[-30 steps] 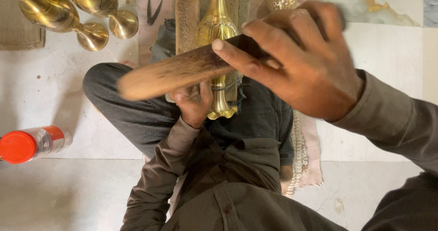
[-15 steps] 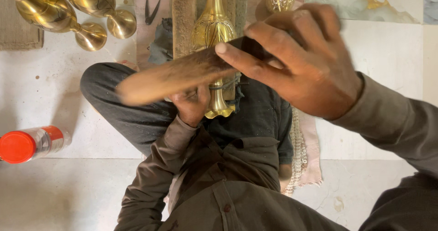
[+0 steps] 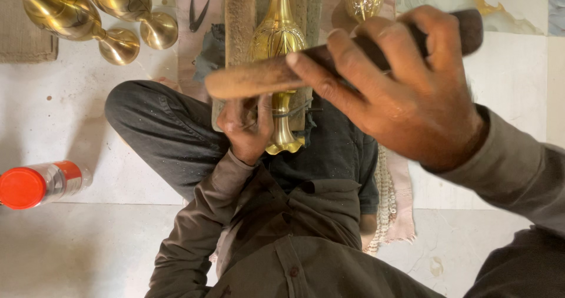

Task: The person sits cross-legged on the floor with a brass vase held in a wooden fixture on their lap. They hold a small chisel against the vase surface and strike it with a wooden mallet, working repeatedly around the vase to carve a decorative pattern into the brass.

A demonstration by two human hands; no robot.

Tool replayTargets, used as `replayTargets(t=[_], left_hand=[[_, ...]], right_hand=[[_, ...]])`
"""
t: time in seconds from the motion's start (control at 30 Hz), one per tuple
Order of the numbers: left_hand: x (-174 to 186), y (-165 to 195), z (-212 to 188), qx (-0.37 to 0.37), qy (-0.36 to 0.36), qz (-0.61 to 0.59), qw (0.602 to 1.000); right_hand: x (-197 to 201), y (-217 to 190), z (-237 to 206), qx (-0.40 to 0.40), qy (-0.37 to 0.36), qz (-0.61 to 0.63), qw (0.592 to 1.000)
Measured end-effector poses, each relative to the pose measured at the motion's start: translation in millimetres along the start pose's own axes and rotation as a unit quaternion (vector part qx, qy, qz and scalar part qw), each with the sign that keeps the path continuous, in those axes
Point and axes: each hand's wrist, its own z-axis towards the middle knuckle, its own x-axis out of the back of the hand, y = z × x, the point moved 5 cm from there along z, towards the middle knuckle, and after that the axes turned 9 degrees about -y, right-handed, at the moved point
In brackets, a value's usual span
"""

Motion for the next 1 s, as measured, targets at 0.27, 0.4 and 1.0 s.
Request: replayTargets(t=[0.27,0.4,1.0], left_hand=[[-0.4,-5.0,1.4,0.060,-0.009,-0.026,0.998],[-9.6,-11.3,4.9,0.067,-0.063,-0.180,0.979],[0.3,4.9,-1.2,-0.075,-0.010,-0.006,0.997]], right_hand=[[6.2,0.9,1.9,0.016,0.014,0.004,1.000],[3.7,3.2,-2.7,-0.008,0.023,0.173,0.985],[0.9,7.5,-21.3,-0.051,0.052,0.192,0.979]])
